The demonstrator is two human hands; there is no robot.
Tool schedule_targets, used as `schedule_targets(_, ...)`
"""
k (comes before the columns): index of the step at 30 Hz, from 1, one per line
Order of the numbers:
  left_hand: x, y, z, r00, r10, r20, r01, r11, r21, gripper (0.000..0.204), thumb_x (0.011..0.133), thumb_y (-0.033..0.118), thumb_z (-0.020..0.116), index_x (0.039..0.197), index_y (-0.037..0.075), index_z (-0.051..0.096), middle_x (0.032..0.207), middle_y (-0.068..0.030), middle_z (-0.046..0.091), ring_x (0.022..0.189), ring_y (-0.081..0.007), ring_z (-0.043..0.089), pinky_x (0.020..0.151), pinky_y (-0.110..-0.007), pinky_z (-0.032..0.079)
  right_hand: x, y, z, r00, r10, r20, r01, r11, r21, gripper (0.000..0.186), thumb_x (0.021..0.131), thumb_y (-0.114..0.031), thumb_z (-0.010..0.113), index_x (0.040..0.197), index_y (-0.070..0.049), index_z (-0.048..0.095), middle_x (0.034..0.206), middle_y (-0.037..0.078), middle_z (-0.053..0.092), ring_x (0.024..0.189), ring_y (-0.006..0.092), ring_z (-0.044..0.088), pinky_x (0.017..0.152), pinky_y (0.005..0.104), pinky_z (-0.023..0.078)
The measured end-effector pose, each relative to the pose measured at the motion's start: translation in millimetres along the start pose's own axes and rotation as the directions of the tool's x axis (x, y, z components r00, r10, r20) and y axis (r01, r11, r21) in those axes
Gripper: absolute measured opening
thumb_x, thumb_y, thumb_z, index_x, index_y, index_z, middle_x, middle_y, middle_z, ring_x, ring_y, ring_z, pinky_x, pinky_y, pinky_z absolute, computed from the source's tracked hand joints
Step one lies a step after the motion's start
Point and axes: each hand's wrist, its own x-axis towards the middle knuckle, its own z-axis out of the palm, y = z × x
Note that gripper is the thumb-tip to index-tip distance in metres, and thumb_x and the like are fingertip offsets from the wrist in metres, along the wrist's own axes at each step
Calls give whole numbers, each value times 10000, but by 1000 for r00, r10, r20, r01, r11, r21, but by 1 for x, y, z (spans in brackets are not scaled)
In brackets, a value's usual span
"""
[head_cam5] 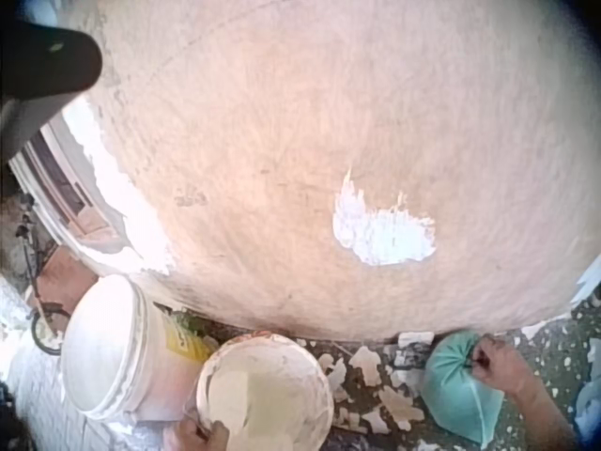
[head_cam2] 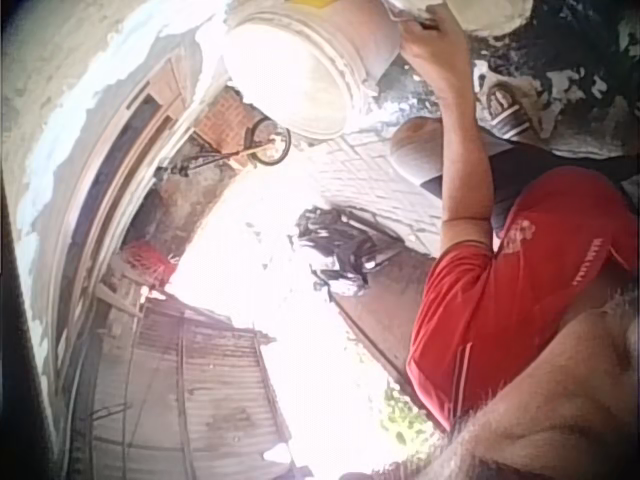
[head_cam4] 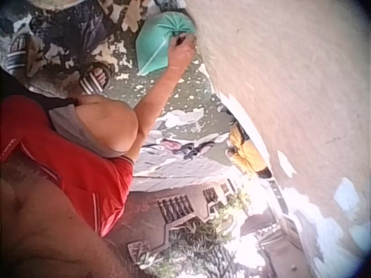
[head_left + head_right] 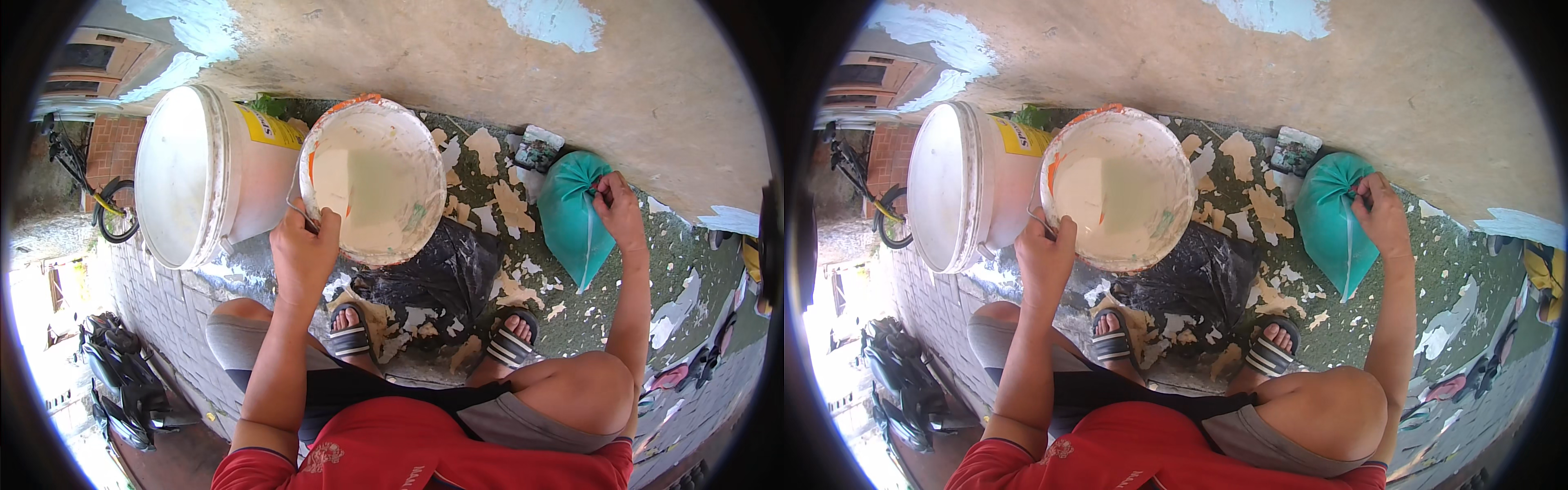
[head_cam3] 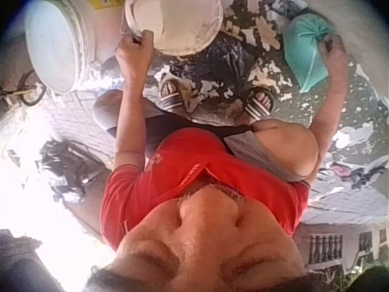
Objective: The person prepares green paint by pouring pigment from a plastic bag into a small bucket and stirring it by hand, then uses a scoop to add water and continues mixing.
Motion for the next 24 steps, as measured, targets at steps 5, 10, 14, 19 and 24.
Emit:
schedule_targets(5, 2, -3, 2, 1000, 18, -10, -18, 1000, 4, 203, 831, 133, 671, 774, -30, 565, 573, -147, 562, 476, -257, 552, 516, -374, 451, 0, 3, 1, 1000, -12, -3, 12, 1000, -14, 203, 777, 54, 646, 924, -2, 519, 883, 135, 604, 730, 282, 633, 669, 374, 519)
schedule_targets(10, 4, -8, 6, 999, -37, -6, 36, 999, -33, 173, 837, 142, 664, 859, -27, 633, 588, -98, 571, 510, -165, 517, 544, -333, 441, 1, 3, 2, 1000, -24, -9, 23, 999, -34, 199, 774, 38, 645, 922, -6, 520, 881, 134, 603, 721, 290, 623, 664, 378, 512)
schedule_targets(14, 4, -6, 9, 1000, -22, -12, 21, 998, -53, 164, 842, 133, 663, 853, -25, 622, 589, -96, 566, 508, -160, 496, 537, -335, 430, 0, 4, 1, 999, -36, -15, 35, 998, -53, 199, 771, 37, 644, 923, -5, 521, 879, 135, 601, 722, 292, 621, 664, 383, 509)
schedule_targets(19, 6, -7, 10, 1000, 0, -22, -1, 999, -34, 164, 846, 128, 658, 845, -28, 608, 589, -104, 561, 508, -158, 491, 534, -336, 428, -1, 2, 1, 1000, -18, -14, 17, 999, -27, 203, 770, 55, 639, 921, 0, 516, 893, 136, 601, 756, 290, 637, 680, 376, 521)
schedule_targets(24, 7, -11, 9, 1000, -11, -19, 11, 1000, -15, 169, 846, 130, 658, 841, -30, 601, 591, -113, 563, 506, -170, 499, 535, -339, 432, 0, -1, 1, 1000, -2, -12, 2, 1000, -6, 204, 772, 69, 634, 920, 6, 509, 908, 137, 601, 789, 282, 653, 705, 362, 538)
